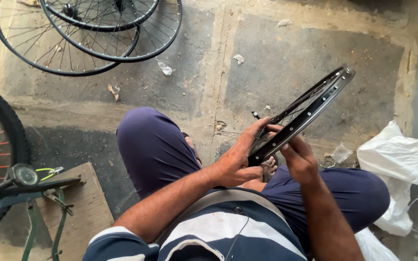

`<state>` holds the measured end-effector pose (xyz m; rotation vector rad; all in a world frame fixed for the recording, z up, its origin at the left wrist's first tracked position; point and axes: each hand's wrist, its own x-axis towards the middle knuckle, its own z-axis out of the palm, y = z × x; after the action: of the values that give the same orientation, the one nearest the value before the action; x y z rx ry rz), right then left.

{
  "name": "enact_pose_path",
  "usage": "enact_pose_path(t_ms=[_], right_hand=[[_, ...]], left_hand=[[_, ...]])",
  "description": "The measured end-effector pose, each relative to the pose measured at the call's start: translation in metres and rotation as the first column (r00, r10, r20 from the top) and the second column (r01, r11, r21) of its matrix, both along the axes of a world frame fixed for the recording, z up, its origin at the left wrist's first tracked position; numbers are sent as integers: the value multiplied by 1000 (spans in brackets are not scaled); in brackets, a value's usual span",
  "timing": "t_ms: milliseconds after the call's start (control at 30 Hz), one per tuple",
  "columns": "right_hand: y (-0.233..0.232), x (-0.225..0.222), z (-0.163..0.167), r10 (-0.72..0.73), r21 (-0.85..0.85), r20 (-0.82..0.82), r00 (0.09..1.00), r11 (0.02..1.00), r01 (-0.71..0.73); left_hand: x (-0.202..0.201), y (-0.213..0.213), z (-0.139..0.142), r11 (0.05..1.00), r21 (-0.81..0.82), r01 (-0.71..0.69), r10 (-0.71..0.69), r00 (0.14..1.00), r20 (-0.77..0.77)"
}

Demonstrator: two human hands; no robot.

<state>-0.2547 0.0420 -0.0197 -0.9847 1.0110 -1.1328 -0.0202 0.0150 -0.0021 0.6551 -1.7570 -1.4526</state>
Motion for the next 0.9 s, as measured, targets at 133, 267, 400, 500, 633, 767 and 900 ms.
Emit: enact_pose_path(t_ms=[133,267,400,500,633,767,900], right_hand=[[-13,11,26,138,-302,-269,953,928,-220],[-15,33,32,-520,-669,-679,517,729,-145],[-6,34,6,-660,-782,-586,469,613,-114],[-2,18,-22,-331,-543,-471,818,839,27],[-1,2,-48,-197,-208,-23,980,960,189],[12,-1,-51,-325,-252,-195,925,928,273],[26,-3,-43,-360,-323,-17,933,885,336]], left_hand=[[0,-1,-1,999,-36,-11,10,1000,-4],[1,0,-1,1000,-1,-9,9,1000,-28],[1,-4,6,999,40,-9,9,1000,3],[-13,-30,18,1000,-26,12,-11,999,37],[-46,-72,32,994,93,52,-66,986,154],[-32,-60,34,996,-2,84,-84,996,15],[-10,-13,20,996,57,62,-64,998,28]])
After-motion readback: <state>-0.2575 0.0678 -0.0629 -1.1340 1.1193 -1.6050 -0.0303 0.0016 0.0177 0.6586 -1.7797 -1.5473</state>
